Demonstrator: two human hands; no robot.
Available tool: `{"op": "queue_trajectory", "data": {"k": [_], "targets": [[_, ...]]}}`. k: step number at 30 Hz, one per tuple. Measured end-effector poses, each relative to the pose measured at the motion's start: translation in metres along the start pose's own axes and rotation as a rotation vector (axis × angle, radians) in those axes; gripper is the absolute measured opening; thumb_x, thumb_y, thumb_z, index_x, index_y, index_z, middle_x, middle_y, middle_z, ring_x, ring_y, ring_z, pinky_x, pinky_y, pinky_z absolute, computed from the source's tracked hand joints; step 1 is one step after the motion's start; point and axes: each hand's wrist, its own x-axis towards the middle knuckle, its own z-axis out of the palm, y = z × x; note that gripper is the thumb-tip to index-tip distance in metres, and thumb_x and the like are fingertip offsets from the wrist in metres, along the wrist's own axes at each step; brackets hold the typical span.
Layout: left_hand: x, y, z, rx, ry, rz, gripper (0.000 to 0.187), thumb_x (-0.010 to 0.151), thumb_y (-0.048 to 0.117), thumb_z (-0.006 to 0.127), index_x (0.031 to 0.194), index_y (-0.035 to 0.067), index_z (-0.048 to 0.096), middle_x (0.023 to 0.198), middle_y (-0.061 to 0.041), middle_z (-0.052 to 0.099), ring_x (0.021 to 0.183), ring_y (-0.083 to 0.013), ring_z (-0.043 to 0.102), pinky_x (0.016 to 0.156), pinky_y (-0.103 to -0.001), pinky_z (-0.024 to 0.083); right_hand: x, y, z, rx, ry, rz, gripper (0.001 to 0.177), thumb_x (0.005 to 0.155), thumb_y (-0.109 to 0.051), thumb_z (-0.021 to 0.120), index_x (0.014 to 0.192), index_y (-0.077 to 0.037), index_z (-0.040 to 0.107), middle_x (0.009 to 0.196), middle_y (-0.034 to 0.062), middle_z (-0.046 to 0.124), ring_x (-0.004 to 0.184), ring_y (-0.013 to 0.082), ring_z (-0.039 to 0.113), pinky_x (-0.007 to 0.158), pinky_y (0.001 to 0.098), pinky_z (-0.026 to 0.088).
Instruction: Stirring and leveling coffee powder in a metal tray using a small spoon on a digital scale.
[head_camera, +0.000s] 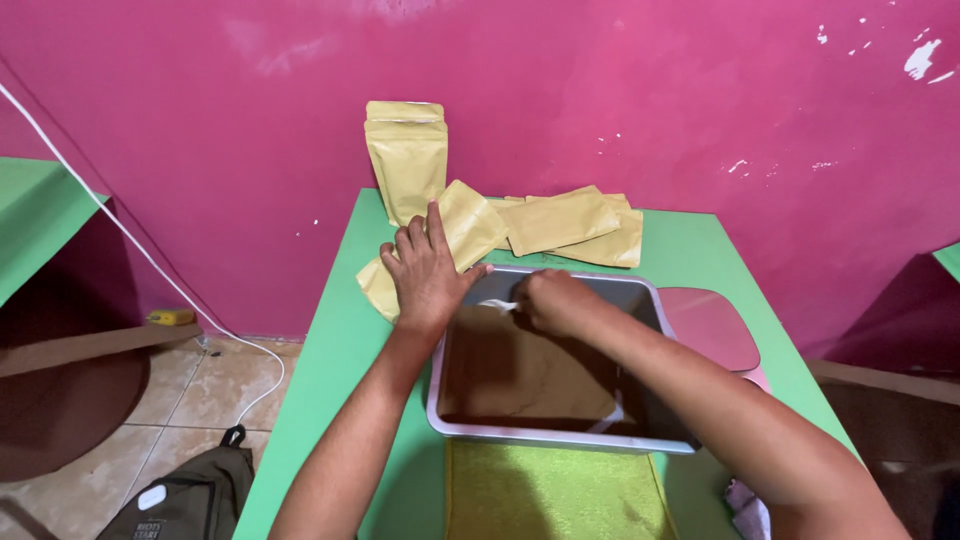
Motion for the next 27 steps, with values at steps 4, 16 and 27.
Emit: {"op": "queue_trajectory", "data": {"k": [4, 16, 27], "targets": [[0.001, -0.002, 0.003, 0.000, -0.024, -0.011, 0.127, 0.060, 0.070, 0.083, 0.157, 0.008, 0.030, 0.135, -0.013, 0.046, 0.124, -0.0330, 0.043, 0.104, -0.058, 0.027, -0.008, -0.002, -0.002, 0.150, 0.029, -0.271, 0.020, 0.093, -0.019, 0.066, 0.104, -0.009, 0.079, 0.103, 0.0183, 0.076, 0.100, 0.0448, 0.072, 0.085, 0.0561, 0.059], [0.002, 0.001, 0.000, 0.005, -0.032, -0.011, 0.126, 0.061, 0.070, 0.082, 0.157, 0.008, 0.029, 0.135, -0.014, 0.046, 0.124, -0.0329, 0.043, 0.103, -0.057, 0.027, -0.074, 0.072, -0.058, -0.183, -0.033, 0.151, 0.023, 0.089, -0.032, 0.068, 0.104, -0.021, 0.081, 0.101, 0.0071, 0.080, 0.097, 0.0357, 0.076, 0.089, 0.0496, 0.062], [0.002, -0.002, -0.001, -0.001, -0.055, -0.014, 0.127, 0.062, 0.072, 0.080, 0.158, 0.008, 0.029, 0.137, -0.015, 0.046, 0.126, -0.0344, 0.042, 0.104, -0.060, 0.028, -0.122, 0.006, -0.032, 0.315, -0.137, -0.100, 0.022, 0.085, -0.021, 0.074, 0.103, -0.018, 0.085, 0.097, 0.0136, 0.082, 0.096, 0.0403, 0.075, 0.086, 0.0484, 0.059]]}}
